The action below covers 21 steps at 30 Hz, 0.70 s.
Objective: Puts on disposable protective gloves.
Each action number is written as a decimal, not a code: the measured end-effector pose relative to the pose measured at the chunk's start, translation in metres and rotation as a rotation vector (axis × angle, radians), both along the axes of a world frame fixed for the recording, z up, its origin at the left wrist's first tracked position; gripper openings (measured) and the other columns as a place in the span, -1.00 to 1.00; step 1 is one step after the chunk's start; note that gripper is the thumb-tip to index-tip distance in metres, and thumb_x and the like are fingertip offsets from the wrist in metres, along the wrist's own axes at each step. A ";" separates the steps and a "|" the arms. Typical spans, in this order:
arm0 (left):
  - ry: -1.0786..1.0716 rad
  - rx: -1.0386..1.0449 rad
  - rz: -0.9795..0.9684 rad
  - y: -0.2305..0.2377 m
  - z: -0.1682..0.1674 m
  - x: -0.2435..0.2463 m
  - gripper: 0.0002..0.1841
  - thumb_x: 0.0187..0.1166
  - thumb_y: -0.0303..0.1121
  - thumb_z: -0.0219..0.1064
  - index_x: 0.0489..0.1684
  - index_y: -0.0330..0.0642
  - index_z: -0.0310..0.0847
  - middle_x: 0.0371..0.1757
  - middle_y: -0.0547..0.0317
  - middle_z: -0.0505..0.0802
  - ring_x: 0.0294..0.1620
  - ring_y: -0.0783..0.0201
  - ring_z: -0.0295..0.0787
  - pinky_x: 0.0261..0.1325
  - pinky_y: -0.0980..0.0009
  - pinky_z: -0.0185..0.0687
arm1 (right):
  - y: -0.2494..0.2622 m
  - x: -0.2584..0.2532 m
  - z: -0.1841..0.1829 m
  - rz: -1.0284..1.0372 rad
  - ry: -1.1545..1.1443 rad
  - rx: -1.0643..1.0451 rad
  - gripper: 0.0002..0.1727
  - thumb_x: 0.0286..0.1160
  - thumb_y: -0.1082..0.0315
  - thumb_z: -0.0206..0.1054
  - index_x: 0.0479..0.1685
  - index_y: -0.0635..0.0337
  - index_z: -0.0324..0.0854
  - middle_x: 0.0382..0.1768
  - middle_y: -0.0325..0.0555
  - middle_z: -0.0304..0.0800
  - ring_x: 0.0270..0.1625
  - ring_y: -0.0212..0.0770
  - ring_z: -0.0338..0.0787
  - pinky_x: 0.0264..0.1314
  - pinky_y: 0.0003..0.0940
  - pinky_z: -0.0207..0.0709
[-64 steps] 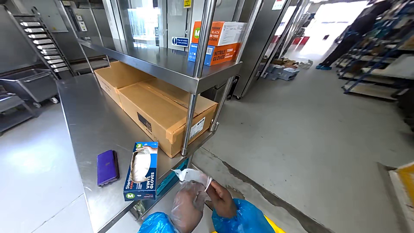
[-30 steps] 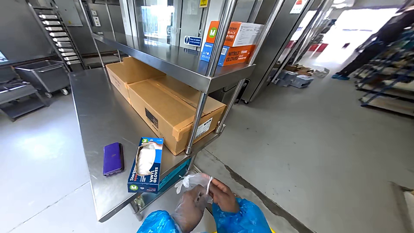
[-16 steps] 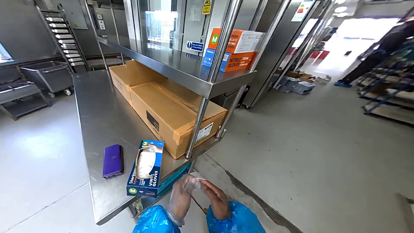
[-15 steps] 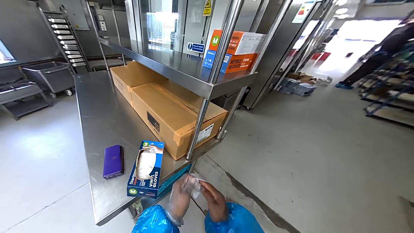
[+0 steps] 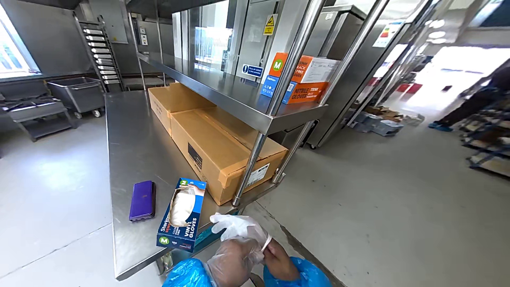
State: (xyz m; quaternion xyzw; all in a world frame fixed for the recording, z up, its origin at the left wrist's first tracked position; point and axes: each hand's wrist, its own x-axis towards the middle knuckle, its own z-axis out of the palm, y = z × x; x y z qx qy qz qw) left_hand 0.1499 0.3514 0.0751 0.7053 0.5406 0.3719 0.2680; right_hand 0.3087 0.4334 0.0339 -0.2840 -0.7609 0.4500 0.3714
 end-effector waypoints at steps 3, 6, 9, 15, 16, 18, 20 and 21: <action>-0.140 -0.090 -0.038 0.001 0.002 0.006 -0.69 0.77 -0.29 0.13 -0.05 -0.37 0.73 -0.17 -0.19 0.85 -0.06 -0.02 0.83 0.11 -0.03 0.67 | -0.006 0.002 0.025 0.033 0.171 -0.375 -0.72 0.56 0.62 -0.02 -0.04 0.25 0.61 -0.28 -0.47 0.83 -0.21 -0.67 0.77 -0.02 -0.63 0.69; -0.298 -0.047 -0.118 0.005 -0.002 0.009 -0.69 0.75 -0.33 0.14 -0.11 -0.41 0.73 -0.24 -0.10 0.84 -0.16 0.15 0.80 0.05 0.14 0.69 | -0.004 0.009 0.036 0.194 0.355 -0.602 -0.62 0.57 0.60 0.01 -0.03 -0.01 0.71 -0.23 -0.45 0.94 -0.14 -0.54 0.87 0.04 -0.49 0.76; -0.410 0.011 -0.190 0.008 -0.005 0.015 -0.66 0.78 -0.30 0.12 -0.20 -0.43 0.69 -0.39 0.02 0.81 -0.34 0.32 0.76 -0.11 0.31 0.70 | -0.002 0.013 0.046 0.298 0.463 -0.708 -0.58 0.56 0.59 0.01 -0.09 -0.10 0.77 -0.21 -0.38 0.96 -0.14 -0.50 0.89 0.04 -0.50 0.76; -0.216 -0.008 0.114 0.016 0.013 0.017 -0.69 0.73 -0.26 0.16 -0.04 -0.30 0.77 -0.09 -0.08 0.85 0.00 0.09 0.81 0.17 0.06 0.69 | 0.015 0.001 0.048 0.184 0.593 -0.778 -0.53 0.48 0.65 -0.13 -0.19 0.04 0.72 -0.28 -0.26 0.96 -0.19 -0.41 0.92 -0.01 -0.43 0.80; -0.234 -0.005 0.147 0.020 0.014 0.016 -0.69 0.73 -0.24 0.17 -0.09 -0.29 0.77 -0.06 -0.03 0.83 0.04 0.14 0.77 0.21 0.13 0.66 | 0.016 -0.002 0.044 0.129 0.567 -0.769 -0.55 0.47 0.65 -0.16 -0.18 0.06 0.68 -0.30 -0.28 0.94 -0.20 -0.43 0.90 -0.04 -0.43 0.78; -0.311 -0.024 0.149 0.025 0.010 0.014 -0.69 0.72 -0.22 0.18 -0.18 -0.30 0.73 -0.14 0.02 0.79 -0.04 0.21 0.73 0.15 0.21 0.63 | 0.012 -0.010 0.031 -0.019 0.484 -0.689 -0.61 0.51 0.65 -0.15 -0.09 0.12 0.59 -0.34 -0.35 0.88 -0.26 -0.49 0.85 -0.13 -0.48 0.75; -0.387 -0.028 0.079 0.028 0.003 0.014 -0.70 0.72 -0.24 0.16 -0.25 -0.29 0.69 -0.26 0.09 0.74 -0.18 0.30 0.67 0.00 0.28 0.60 | 0.005 -0.021 0.025 -0.206 0.446 -0.518 -0.65 0.55 0.67 -0.17 0.06 0.33 0.51 -0.35 -0.41 0.80 -0.29 -0.60 0.79 -0.13 -0.60 0.72; -0.387 -0.019 0.037 0.028 0.001 0.014 -0.68 0.73 -0.24 0.15 -0.25 -0.31 0.68 -0.27 0.07 0.74 -0.19 0.29 0.66 -0.01 0.28 0.60 | 0.003 -0.023 0.021 -0.205 0.484 -0.478 -0.63 0.54 0.68 -0.17 0.12 0.38 0.51 -0.30 -0.40 0.83 -0.22 -0.61 0.80 -0.03 -0.60 0.73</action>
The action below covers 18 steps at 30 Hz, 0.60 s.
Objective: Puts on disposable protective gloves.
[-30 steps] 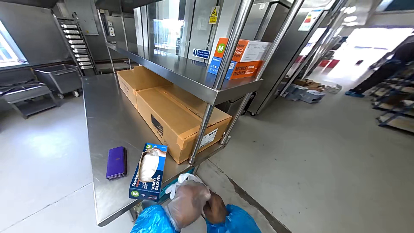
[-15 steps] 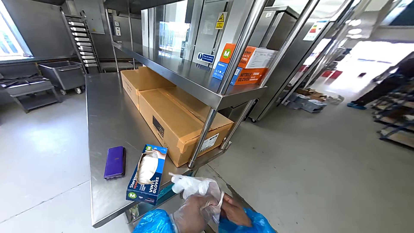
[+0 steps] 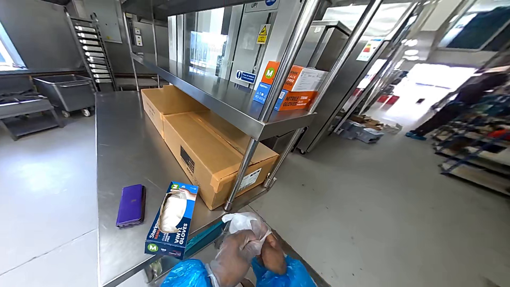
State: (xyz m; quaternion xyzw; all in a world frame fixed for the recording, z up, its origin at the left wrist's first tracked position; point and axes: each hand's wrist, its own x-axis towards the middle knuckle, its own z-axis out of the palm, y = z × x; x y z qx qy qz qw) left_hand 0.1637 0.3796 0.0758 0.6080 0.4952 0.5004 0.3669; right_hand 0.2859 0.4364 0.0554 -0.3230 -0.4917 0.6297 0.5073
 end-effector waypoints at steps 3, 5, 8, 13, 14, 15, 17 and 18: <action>0.096 0.056 -0.081 0.001 0.002 -0.002 -0.63 0.77 -0.22 0.09 -0.22 -0.37 0.68 -0.28 -0.05 0.76 -0.18 0.16 0.70 0.01 0.15 0.61 | 0.005 0.009 0.005 0.198 0.126 -0.034 -0.59 0.53 0.64 -0.09 -0.03 0.09 0.67 -0.29 -0.47 0.92 -0.20 -0.60 0.85 -0.02 -0.59 0.74; 0.156 0.067 -0.102 0.001 0.004 0.000 -0.62 0.80 -0.21 0.07 -0.12 -0.38 0.70 -0.23 -0.13 0.80 -0.12 0.06 0.77 0.06 0.05 0.65 | 0.014 0.020 0.012 0.264 0.149 -0.082 -0.60 0.53 0.61 -0.05 -0.06 0.05 0.71 -0.31 -0.39 0.94 -0.24 -0.51 0.88 -0.10 -0.52 0.77; 0.126 0.091 -0.119 0.001 0.005 0.007 -0.66 0.78 -0.31 0.10 -0.04 -0.43 0.72 -0.15 -0.22 0.84 -0.05 0.01 0.81 0.14 0.04 0.66 | 0.021 0.031 0.022 0.352 0.198 -0.094 -0.57 0.60 0.59 -0.06 -0.02 0.01 0.74 -0.22 -0.32 0.96 -0.15 -0.46 0.91 0.00 -0.48 0.79; 0.077 0.154 -0.198 0.004 0.004 0.009 -0.69 0.76 -0.38 0.12 -0.08 -0.50 0.71 -0.17 -0.25 0.84 -0.07 0.02 0.82 0.12 0.05 0.68 | 0.019 0.036 0.040 0.317 0.285 -0.157 -0.44 0.49 0.67 -0.24 -0.22 0.01 0.73 -0.32 -0.26 0.95 -0.24 -0.44 0.91 -0.09 -0.47 0.80; 0.047 0.203 -0.201 0.005 0.002 0.009 -0.70 0.74 -0.39 0.13 -0.14 -0.50 0.70 -0.22 -0.21 0.82 -0.12 0.09 0.79 0.06 0.13 0.67 | 0.018 0.034 0.041 0.304 0.291 -0.139 -0.43 0.49 0.67 -0.23 -0.21 -0.02 0.75 -0.31 -0.29 0.96 -0.24 -0.46 0.90 -0.08 -0.49 0.79; 0.020 0.243 -0.195 0.006 0.001 0.008 -0.71 0.72 -0.40 0.16 -0.16 -0.51 0.71 -0.23 -0.20 0.83 -0.14 0.12 0.79 0.04 0.17 0.68 | 0.017 0.031 0.041 0.268 0.284 -0.086 -0.44 0.50 0.66 -0.21 -0.15 -0.04 0.74 -0.27 -0.34 0.96 -0.20 -0.50 0.90 -0.05 -0.52 0.78; -0.001 0.333 -0.160 0.007 0.002 0.007 -0.70 0.72 -0.39 0.17 -0.25 -0.50 0.69 -0.29 -0.17 0.80 -0.19 0.15 0.76 -0.02 0.24 0.66 | 0.019 0.021 0.035 0.145 0.229 0.139 -0.54 0.59 0.62 -0.07 0.18 0.09 0.71 -0.03 -0.40 0.95 0.03 -0.53 0.86 0.19 -0.52 0.72; 0.004 0.393 -0.136 0.007 0.002 0.006 -0.69 0.74 -0.37 0.17 -0.30 -0.48 0.67 -0.30 -0.15 0.79 -0.17 0.15 0.75 0.00 0.27 0.66 | 0.018 0.013 0.031 0.045 0.177 0.259 -0.58 0.60 0.62 -0.04 0.25 0.24 0.66 0.03 -0.39 0.93 0.10 -0.53 0.84 0.27 -0.51 0.70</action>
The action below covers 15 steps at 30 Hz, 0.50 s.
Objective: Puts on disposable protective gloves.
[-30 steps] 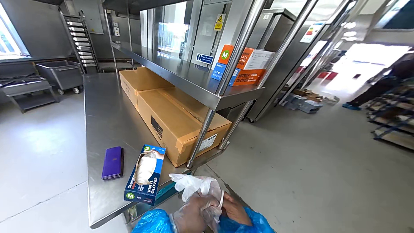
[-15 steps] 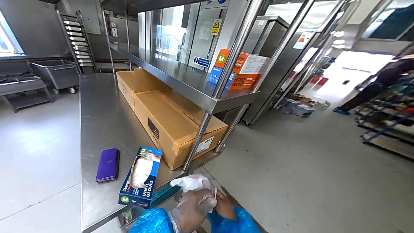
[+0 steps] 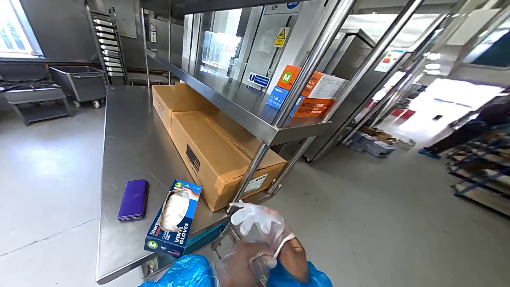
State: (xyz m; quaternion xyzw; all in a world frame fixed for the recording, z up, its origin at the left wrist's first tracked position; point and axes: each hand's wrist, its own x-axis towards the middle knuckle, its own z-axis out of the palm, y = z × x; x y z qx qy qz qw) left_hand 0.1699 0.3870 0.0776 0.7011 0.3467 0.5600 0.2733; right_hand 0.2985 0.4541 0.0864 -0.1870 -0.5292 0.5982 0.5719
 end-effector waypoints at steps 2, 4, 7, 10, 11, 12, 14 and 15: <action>0.020 0.069 0.038 0.000 0.005 -0.003 -0.70 0.72 -0.39 0.19 -0.32 -0.46 0.70 -0.22 -0.19 0.83 -0.01 0.06 0.79 0.20 0.21 0.66 | -0.001 -0.014 -0.003 -0.122 -0.034 0.113 -0.62 0.49 0.64 0.05 0.14 0.35 0.72 -0.02 -0.40 0.94 0.07 -0.56 0.85 0.25 -0.53 0.71; 0.042 0.066 0.047 0.000 0.006 -0.007 -0.71 0.70 -0.40 0.19 -0.31 -0.46 0.72 -0.18 -0.21 0.84 0.08 0.02 0.79 0.29 0.17 0.64 | 0.000 -0.017 -0.008 -0.081 -0.089 0.126 -0.64 0.44 0.65 0.05 0.05 0.33 0.72 -0.12 -0.49 0.93 -0.01 -0.67 0.82 0.21 -0.62 0.69; 0.125 0.040 0.053 -0.002 0.006 -0.011 -0.72 0.70 -0.38 0.21 -0.26 -0.44 0.75 -0.17 -0.20 0.85 0.06 -0.01 0.81 0.26 0.13 0.66 | 0.002 -0.010 -0.021 0.161 -0.110 0.040 -0.71 0.74 0.36 0.03 -0.10 -0.06 0.72 -0.19 -0.63 0.89 -0.02 -0.77 0.77 0.17 -0.73 0.60; 0.287 0.076 0.101 -0.006 0.012 -0.011 -0.75 0.68 -0.38 0.24 -0.22 -0.39 0.78 -0.17 -0.18 0.89 0.02 -0.04 0.87 0.21 0.07 0.73 | -0.003 -0.009 -0.017 0.296 -0.019 -0.100 -0.63 0.81 0.26 -0.02 -0.12 -0.10 0.78 -0.17 -0.59 0.93 0.01 -0.77 0.78 0.20 -0.74 0.60; 0.353 0.096 0.119 -0.007 0.014 -0.011 -0.76 0.66 -0.38 0.26 -0.23 -0.36 0.79 -0.18 -0.15 0.90 0.00 -0.04 0.88 0.19 0.06 0.74 | -0.004 -0.008 -0.019 0.266 -0.049 -0.077 -0.65 0.81 0.33 -0.08 -0.11 -0.02 0.69 -0.19 -0.62 0.90 0.00 -0.81 0.76 0.20 -0.77 0.58; 0.411 0.117 0.141 -0.008 0.013 -0.010 -0.78 0.64 -0.38 0.28 -0.25 -0.34 0.80 -0.21 -0.13 0.90 -0.03 -0.03 0.89 0.15 0.05 0.76 | -0.001 -0.006 -0.026 0.267 -0.071 -0.038 -0.69 0.80 0.30 -0.02 -0.08 -0.02 0.70 -0.18 -0.65 0.90 0.00 -0.83 0.75 0.18 -0.78 0.56; 0.534 0.148 0.201 -0.008 0.009 -0.007 -0.80 0.60 -0.36 0.32 -0.31 -0.27 0.82 -0.30 -0.05 0.90 -0.14 0.00 0.91 0.01 0.03 0.81 | 0.010 -0.002 -0.044 0.252 -0.173 0.046 -0.73 0.74 0.33 0.05 -0.05 0.04 0.73 -0.18 -0.55 0.91 -0.03 -0.78 0.77 0.11 -0.78 0.58; 0.602 0.118 0.215 -0.008 0.007 -0.007 -0.80 0.59 -0.35 0.33 -0.35 -0.26 0.82 -0.34 -0.03 0.90 -0.18 0.00 0.92 -0.05 0.02 0.81 | 0.015 -0.005 -0.042 0.169 -0.367 0.089 -0.75 0.67 0.43 0.05 -0.05 0.23 0.69 -0.19 -0.36 0.89 -0.05 -0.71 0.77 0.09 -0.77 0.56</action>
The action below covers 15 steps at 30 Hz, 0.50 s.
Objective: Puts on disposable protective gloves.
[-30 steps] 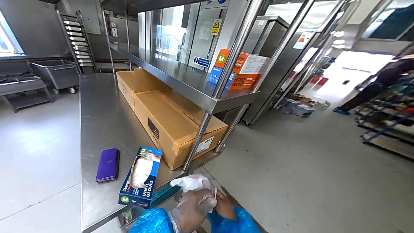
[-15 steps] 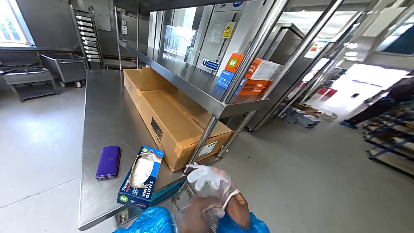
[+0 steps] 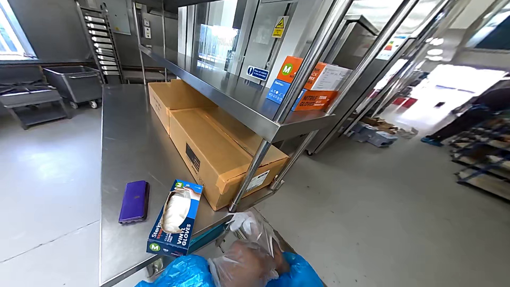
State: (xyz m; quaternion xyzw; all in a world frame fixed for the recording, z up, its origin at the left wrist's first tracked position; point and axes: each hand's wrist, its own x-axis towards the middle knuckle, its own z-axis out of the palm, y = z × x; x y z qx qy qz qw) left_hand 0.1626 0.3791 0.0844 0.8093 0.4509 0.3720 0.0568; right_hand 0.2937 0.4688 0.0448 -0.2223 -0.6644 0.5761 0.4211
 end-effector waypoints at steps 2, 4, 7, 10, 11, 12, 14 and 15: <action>0.084 -0.191 0.032 -0.002 -0.003 0.001 -0.74 0.64 -0.31 0.28 -0.36 -0.30 0.79 -0.35 -0.10 0.88 -0.18 -0.07 0.91 -0.06 -0.07 0.77 | 0.013 -0.019 0.026 -0.091 -0.676 0.120 -0.65 0.65 0.54 0.09 0.25 0.52 0.64 0.17 0.19 0.79 0.28 -0.23 0.71 0.47 -0.43 0.45; 0.088 -0.485 0.075 -0.001 0.006 -0.004 -0.64 0.76 -0.23 0.15 -0.11 -0.34 0.79 -0.13 -0.22 0.89 0.02 -0.19 0.87 0.10 -0.21 0.68 | 0.040 -0.044 0.026 -0.202 -1.154 0.110 -0.63 0.69 0.37 0.16 0.32 0.35 0.69 0.34 0.24 0.73 0.48 0.06 0.65 0.59 -0.04 0.40; -0.077 -0.584 0.223 0.005 0.027 -0.014 -0.61 0.79 -0.13 0.14 0.22 -0.20 0.78 0.14 -0.11 0.89 0.24 -0.08 0.83 0.35 -0.13 0.62 | 0.052 -0.049 0.036 -0.323 -1.407 0.065 -0.59 0.62 0.25 0.23 0.37 0.14 0.72 0.39 0.16 0.71 0.53 0.12 0.61 0.58 0.07 0.41; -0.050 -0.592 0.237 0.015 0.027 -0.007 -0.56 0.74 -0.03 0.22 0.24 -0.20 0.73 0.16 -0.07 0.86 0.28 -0.01 0.78 0.40 -0.01 0.60 | 0.050 -0.047 0.040 -0.373 -1.454 0.137 -0.62 0.57 0.17 0.27 0.16 0.20 0.80 0.29 0.16 0.77 0.48 0.11 0.64 0.58 0.03 0.39; -0.033 -0.599 0.245 0.018 0.024 -0.003 -0.58 0.74 -0.04 0.21 0.19 -0.21 0.74 0.13 -0.05 0.87 0.25 0.01 0.80 0.37 0.01 0.62 | 0.049 -0.048 0.043 -0.365 -1.457 0.181 -0.64 0.55 0.18 0.28 0.11 0.21 0.82 0.26 0.16 0.79 0.47 0.12 0.66 0.58 0.03 0.38; -0.020 -0.614 0.267 0.020 0.022 0.001 -0.60 0.75 -0.07 0.18 0.16 -0.21 0.75 0.11 -0.04 0.87 0.24 0.03 0.80 0.35 0.03 0.63 | 0.048 -0.049 0.044 -0.356 -1.455 0.206 -0.64 0.54 0.20 0.28 0.10 0.22 0.82 0.25 0.16 0.80 0.47 0.13 0.66 0.59 0.04 0.37; -0.014 -0.708 0.299 0.023 0.023 0.003 -0.61 0.76 -0.08 0.15 0.21 -0.17 0.72 0.18 0.00 0.86 0.27 0.07 0.79 0.37 0.04 0.62 | 0.047 -0.049 0.043 -0.331 -1.475 0.184 -0.62 0.56 0.18 0.28 0.17 0.23 0.79 0.30 0.17 0.77 0.50 0.14 0.62 0.62 0.07 0.33; -0.008 -0.761 0.310 0.024 0.025 0.004 -0.59 0.77 -0.06 0.14 0.26 -0.14 0.70 0.22 0.03 0.84 0.29 0.08 0.78 0.38 0.04 0.61 | 0.046 -0.049 0.044 -0.338 -1.475 0.158 -0.61 0.57 0.18 0.28 0.18 0.24 0.78 0.31 0.18 0.76 0.52 0.15 0.61 0.63 0.06 0.32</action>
